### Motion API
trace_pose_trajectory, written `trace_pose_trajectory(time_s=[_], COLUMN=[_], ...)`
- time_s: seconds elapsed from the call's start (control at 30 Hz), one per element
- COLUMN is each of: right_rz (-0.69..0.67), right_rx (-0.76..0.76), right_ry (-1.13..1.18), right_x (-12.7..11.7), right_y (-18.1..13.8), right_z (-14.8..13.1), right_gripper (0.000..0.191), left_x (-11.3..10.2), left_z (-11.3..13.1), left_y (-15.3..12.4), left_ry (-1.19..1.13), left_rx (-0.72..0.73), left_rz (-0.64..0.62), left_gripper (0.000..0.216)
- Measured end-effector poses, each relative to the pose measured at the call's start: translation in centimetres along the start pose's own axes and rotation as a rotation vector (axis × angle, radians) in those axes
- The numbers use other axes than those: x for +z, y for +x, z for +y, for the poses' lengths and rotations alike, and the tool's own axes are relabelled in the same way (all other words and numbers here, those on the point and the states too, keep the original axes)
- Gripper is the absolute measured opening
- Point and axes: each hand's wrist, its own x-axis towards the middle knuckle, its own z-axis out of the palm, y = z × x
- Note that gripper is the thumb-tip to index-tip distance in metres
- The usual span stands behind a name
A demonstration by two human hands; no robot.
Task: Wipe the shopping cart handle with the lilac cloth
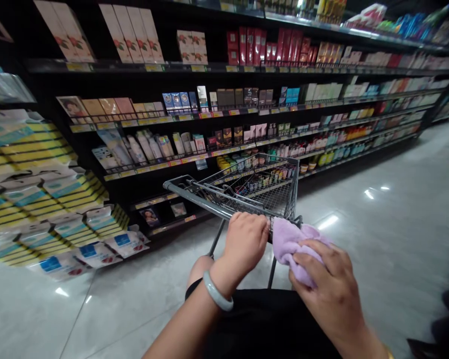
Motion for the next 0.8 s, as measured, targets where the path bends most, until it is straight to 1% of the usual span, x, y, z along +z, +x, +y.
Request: trace_pose_trajectory(time_s=[0.03, 0.07, 0.13, 0.17, 0.27, 0.4, 0.53, 0.63, 0.73, 0.8], right_rz=[-0.015, -0.036, -0.071, -0.075, -0.046, -0.046, -0.058, 0.017, 0.144, 0.216], right_rx=[0.004, 0.009, 0.027, 0.04, 0.078, 0.075, 0.046, -0.009, -0.084, -0.101], right_ry=[-0.021, -0.046, -0.098, -0.124, -0.21, -0.263, -0.265, -0.296, -0.343, -0.388], right_x=[-0.1, -0.3, -0.3, -0.2, 0.5, 1.9, 2.8, 3.0, 2.6, 1.9], right_y=[0.1, 0.3, 0.5, 0.6, 0.8, 1.2, 1.1, 0.5, -0.5, -0.9], right_z=[0.6, 1.0, 1.4, 1.5, 1.3, 0.8, 1.4, 3.3, 6.4, 8.4], right_gripper=[0.009, 0.009, 0.009, 0.009, 0.012, 0.021, 0.023, 0.021, 0.021, 0.021], left_x=[-0.4, -0.7, -1.0, -0.9, 0.1, 1.5, 2.3, 2.8, 3.4, 3.9], left_z=[-0.8, -1.6, -3.1, -3.6, -3.7, -1.8, 0.2, 1.7, 3.6, 4.9], left_y=[0.2, 0.5, 1.0, 1.3, 2.0, 2.7, 3.2, 3.4, 3.5, 3.5], left_ry=[-0.034, -0.043, -0.006, 0.01, 0.081, 0.135, 0.142, 0.124, 0.09, 0.06], left_rx=[0.037, 0.049, 0.024, 0.028, 0.012, -0.015, -0.053, -0.077, -0.077, -0.045], left_rz=[-0.03, -0.027, -0.009, -0.033, -0.044, 0.015, 0.043, 0.058, 0.041, 0.019], left_gripper=[0.03, 0.03, 0.033, 0.034, 0.038, 0.038, 0.038, 0.037, 0.034, 0.029])
